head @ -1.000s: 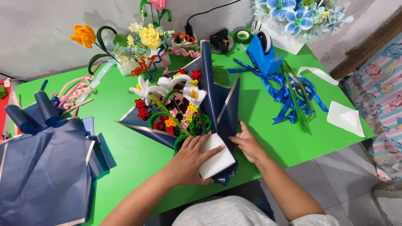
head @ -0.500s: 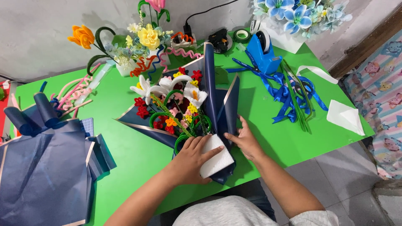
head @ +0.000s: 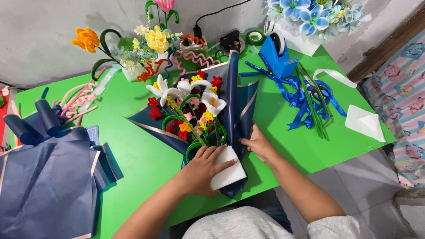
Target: Wrapping a bouquet of artificial flowers with blue decorative paper and securing the base.
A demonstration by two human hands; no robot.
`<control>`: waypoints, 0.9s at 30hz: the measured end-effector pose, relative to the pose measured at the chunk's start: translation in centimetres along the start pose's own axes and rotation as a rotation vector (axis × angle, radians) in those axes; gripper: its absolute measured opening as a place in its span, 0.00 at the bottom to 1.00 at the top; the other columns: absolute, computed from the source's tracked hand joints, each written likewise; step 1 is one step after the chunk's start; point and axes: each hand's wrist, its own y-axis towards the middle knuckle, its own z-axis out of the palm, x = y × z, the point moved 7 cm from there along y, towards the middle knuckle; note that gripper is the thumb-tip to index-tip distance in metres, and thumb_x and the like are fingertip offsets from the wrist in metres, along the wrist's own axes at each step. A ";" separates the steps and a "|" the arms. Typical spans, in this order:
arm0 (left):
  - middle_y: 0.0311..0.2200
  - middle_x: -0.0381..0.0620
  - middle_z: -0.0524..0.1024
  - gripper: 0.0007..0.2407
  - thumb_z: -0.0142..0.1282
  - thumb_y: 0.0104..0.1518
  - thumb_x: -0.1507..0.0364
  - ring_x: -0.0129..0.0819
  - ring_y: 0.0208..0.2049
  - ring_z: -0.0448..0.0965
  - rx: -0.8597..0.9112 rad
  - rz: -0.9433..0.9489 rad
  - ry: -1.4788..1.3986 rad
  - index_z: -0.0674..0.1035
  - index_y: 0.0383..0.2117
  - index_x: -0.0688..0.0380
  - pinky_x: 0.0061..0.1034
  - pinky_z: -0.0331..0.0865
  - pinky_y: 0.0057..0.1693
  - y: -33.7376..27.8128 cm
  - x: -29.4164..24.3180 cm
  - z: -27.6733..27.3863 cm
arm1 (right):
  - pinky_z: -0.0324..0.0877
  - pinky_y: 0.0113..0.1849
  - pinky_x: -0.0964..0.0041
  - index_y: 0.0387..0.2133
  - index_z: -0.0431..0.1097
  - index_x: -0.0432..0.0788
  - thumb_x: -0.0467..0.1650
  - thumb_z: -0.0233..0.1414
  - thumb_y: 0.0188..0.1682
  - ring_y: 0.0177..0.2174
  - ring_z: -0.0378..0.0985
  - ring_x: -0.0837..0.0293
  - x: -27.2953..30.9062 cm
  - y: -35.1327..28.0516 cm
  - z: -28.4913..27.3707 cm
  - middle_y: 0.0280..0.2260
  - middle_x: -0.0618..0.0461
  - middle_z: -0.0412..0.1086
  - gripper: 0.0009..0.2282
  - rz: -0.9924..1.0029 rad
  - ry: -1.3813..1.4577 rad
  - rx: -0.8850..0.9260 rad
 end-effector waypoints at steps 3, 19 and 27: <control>0.69 0.64 0.52 0.45 0.70 0.37 0.50 0.62 0.63 0.56 -0.052 0.001 -0.004 0.63 0.69 0.36 0.53 0.47 0.65 0.0 -0.5 -1.3 | 0.45 0.64 0.62 0.72 0.27 0.45 0.21 0.55 0.45 0.70 0.39 0.57 -1.1 2.2 -0.4 0.73 0.42 0.32 0.46 -0.183 0.162 0.028; 0.68 0.59 0.53 0.44 0.70 0.38 0.55 0.56 0.63 0.56 0.080 -0.085 0.019 0.61 0.69 0.35 0.50 0.46 0.65 -0.1 0.0 -3.0 | 0.66 0.57 0.54 0.74 0.39 0.46 0.12 0.56 0.34 0.62 0.60 0.46 -0.7 4.0 -4.5 0.68 0.42 0.52 0.51 -0.179 0.014 0.145; 0.69 0.58 0.54 0.44 0.68 0.40 0.49 0.55 0.65 0.56 0.014 -0.092 0.025 0.61 0.70 0.34 0.49 0.45 0.65 1.0 0.0 -0.3 | 0.72 0.53 0.56 0.73 0.40 0.49 0.21 0.63 0.42 0.57 0.67 0.48 -1.2 3.5 -3.5 0.65 0.42 0.57 0.47 -0.178 0.025 0.059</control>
